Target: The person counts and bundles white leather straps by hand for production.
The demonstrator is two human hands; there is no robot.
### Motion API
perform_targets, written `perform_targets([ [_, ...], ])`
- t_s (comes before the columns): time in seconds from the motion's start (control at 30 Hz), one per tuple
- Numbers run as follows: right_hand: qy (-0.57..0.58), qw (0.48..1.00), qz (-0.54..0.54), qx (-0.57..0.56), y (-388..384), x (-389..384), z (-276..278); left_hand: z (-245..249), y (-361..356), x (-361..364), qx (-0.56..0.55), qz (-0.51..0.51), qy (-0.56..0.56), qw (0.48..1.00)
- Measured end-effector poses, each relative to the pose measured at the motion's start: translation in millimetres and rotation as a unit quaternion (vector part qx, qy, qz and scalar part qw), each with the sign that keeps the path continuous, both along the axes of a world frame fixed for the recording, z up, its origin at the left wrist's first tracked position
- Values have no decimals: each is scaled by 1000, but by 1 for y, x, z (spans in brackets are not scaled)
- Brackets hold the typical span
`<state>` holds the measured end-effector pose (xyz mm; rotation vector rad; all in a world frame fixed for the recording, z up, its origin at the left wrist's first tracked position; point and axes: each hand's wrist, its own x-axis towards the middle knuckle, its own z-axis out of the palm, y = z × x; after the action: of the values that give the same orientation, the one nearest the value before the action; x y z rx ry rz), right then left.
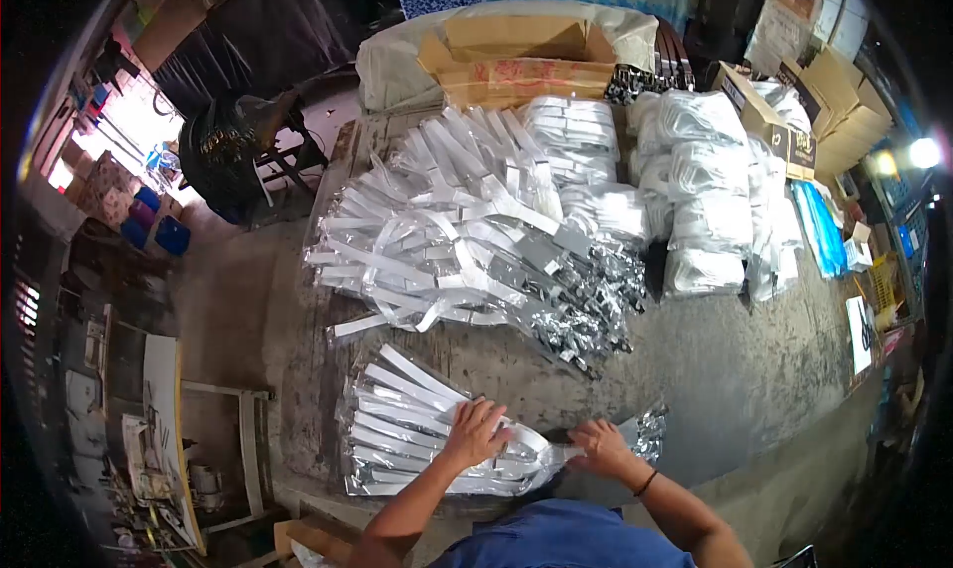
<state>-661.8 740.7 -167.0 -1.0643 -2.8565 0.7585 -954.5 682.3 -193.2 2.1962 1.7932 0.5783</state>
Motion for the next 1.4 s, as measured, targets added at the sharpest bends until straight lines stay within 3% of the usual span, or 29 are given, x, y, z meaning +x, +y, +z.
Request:
perform_targets([
  [0.03,-3,1000,2,2,20,-6,7,-2,2,-1,19,30,-50,998],
  [0.07,77,995,9,63,48,-15,17,1,8,-2,20,32,-52,998],
  [0.1,157,980,16,122,75,-24,26,9,15,-4,-10,70,-134,988],
  [0.17,152,979,-67,116,127,-45,26,34,34,-3,-79,142,-254,953],
  [0.23,184,968,-119,123,170,-77,67,40,53,-4,-90,164,-296,937],
  [0.3,177,967,-111,147,193,-108,80,38,68,-7,-67,185,-332,923],
  [0.4,146,961,-53,227,194,-144,52,41,97,-14,-28,198,-334,921],
  [0.47,100,967,-66,225,183,-160,49,42,108,-17,-72,255,-444,856],
  [0.6,38,962,-97,254,180,-172,36,21,113,-22,-100,266,-500,818],
  [0.67,50,965,-100,235,178,-173,39,17,118,-21,-106,283,-625,720],
  [0.7,62,968,-105,218,179,-174,42,20,121,-22,-105,282,-626,719],
  [0.77,71,972,-110,195,180,-175,40,27,130,-23,-140,314,-704,621],
  [0.8,80,976,-115,167,179,-175,39,29,136,-23,-138,312,-706,620],
  [0.87,82,979,-126,136,172,-177,50,30,146,-23,-108,291,-781,541],
  [0.93,82,982,-137,103,159,-179,68,12,155,-27,-90,258,-815,511],
  [1.0,152,984,-96,-1,145,-179,81,18,162,-30,-72,225,-845,480],
  [1.1,132,987,-82,-41,121,-181,79,30,169,-44,-104,143,-934,312],
  [1.13,128,987,-79,-47,119,-182,77,29,169,-45,-103,150,-934,307],
  [1.2,150,983,-88,-51,109,-183,69,50,162,-46,-51,166,-915,364],
  [1.23,139,985,-86,-51,106,-184,63,36,162,-51,-50,150,-911,381],
  [1.4,155,982,-97,-44,98,-189,40,47,155,-60,-52,155,-895,415],
])
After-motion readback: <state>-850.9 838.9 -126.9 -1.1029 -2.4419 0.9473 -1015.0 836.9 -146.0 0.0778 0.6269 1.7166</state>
